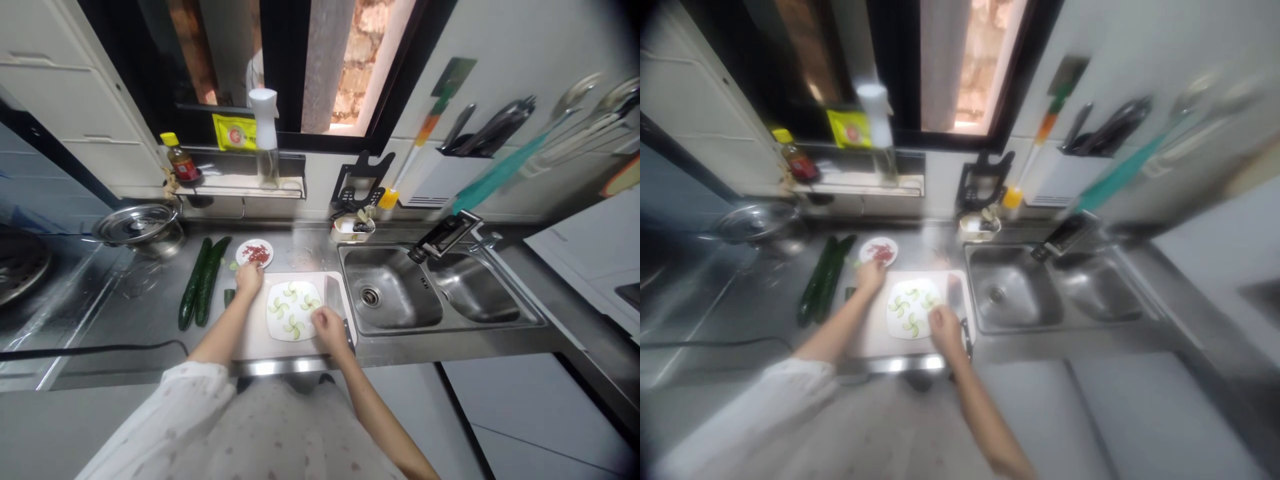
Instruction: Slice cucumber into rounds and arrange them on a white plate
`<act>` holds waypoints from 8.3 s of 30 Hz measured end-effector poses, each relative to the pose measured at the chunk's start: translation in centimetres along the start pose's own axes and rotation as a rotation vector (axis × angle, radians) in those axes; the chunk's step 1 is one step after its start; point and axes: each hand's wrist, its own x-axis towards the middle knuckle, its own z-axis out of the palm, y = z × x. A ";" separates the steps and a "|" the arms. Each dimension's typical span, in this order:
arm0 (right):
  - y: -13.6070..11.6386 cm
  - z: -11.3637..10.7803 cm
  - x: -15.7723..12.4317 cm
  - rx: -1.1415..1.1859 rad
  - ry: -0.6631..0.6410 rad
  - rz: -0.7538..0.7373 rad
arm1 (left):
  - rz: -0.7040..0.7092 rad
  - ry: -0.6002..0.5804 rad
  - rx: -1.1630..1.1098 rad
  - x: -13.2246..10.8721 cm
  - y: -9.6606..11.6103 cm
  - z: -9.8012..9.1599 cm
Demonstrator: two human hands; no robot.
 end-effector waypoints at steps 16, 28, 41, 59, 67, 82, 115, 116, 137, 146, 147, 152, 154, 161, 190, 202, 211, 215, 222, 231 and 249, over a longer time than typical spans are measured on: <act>0.0 -0.8 -0.6 -0.014 -0.006 0.030 | 0.051 -0.051 0.148 1.6 0.6 0.3; -0.1 -0.3 -0.8 -0.006 -0.030 0.024 | -0.115 -0.018 -0.208 0.7 1.1 -0.5; -3.3 0.1 3.7 0.185 -0.002 -0.014 | -0.239 -0.214 -1.273 -6.5 4.9 -2.0; -6.6 2.1 6.0 0.559 0.020 0.063 | -0.099 -0.309 -1.377 -12.8 7.2 -4.3; -6.6 1.7 5.2 0.467 0.043 -0.040 | 0.078 -0.107 -1.090 -13.2 6.5 -4.7; -5.5 1.0 3.8 0.369 0.021 -0.107 | 0.164 -0.079 -0.951 -14.5 6.0 -4.5; -3.0 2.3 0.1 -0.485 -0.470 -0.032 | 0.235 -0.258 -0.129 -16.9 3.2 1.0; -3.0 2.3 0.1 -0.491 -0.473 -0.037 | 0.234 -0.257 -0.116 -17.0 3.3 1.1; -2.8 3.3 0.4 -0.580 -0.481 -0.065 | 0.236 -0.266 -0.008 -17.0 3.9 2.0; -2.8 2.9 0.5 -0.533 -0.438 -0.032 | 0.228 -0.269 -0.019 -17.1 4.1 1.8; -2.8 3.0 0.5 -0.532 -0.446 -0.030 | 0.231 -0.266 -0.025 -17.1 4.1 1.8; -2.7 3.3 0.7 -0.542 -0.446 -0.032 | 0.233 -0.264 -0.026 -17.1 4.2 1.9; -2.7 3.3 0.7 -0.545 -0.435 -0.040 | 0.238 -0.257 -0.020 -17.1 4.3 1.8; -2.9 3.1 0.9 -0.557 -0.410 -0.022 | 0.229 -0.252 -0.010 -17.3 4.7 1.1; -3.2 3.4 0.6 -0.632 -0.428 -0.043 | 0.252 -0.217 0.003 -17.7 4.6 1.1; -3.3 2.7 0.5 -0.539 -0.313 -0.037 | 0.236 -0.186 -0.039 -17.5 4.7 0.4; -2.6 1.9 0.1 -0.395 -0.137 -0.071 | 0.123 -0.032 -0.211 -14.2 3.1 -0.5; -2.0 1.6 -0.1 -0.328 -0.105 -0.066 | 0.037 0.012 -0.252 -11.9 2.0 -1.0; -1.8 1.2 -0.3 -0.261 -0.072 -0.070 | -0.185 0.066 -0.282 -6.9 -0.4 -1.7; -1.9 1.0 -0.6 -0.260 -0.060 -0.067 | -0.278 0.028 -0.139 -0.8 -1.3 -1.9; -0.9 -0.2 -1.2 -0.269 -0.044 -0.009 | -0.211 -0.071 0.084 3.7 -0.6 -0.6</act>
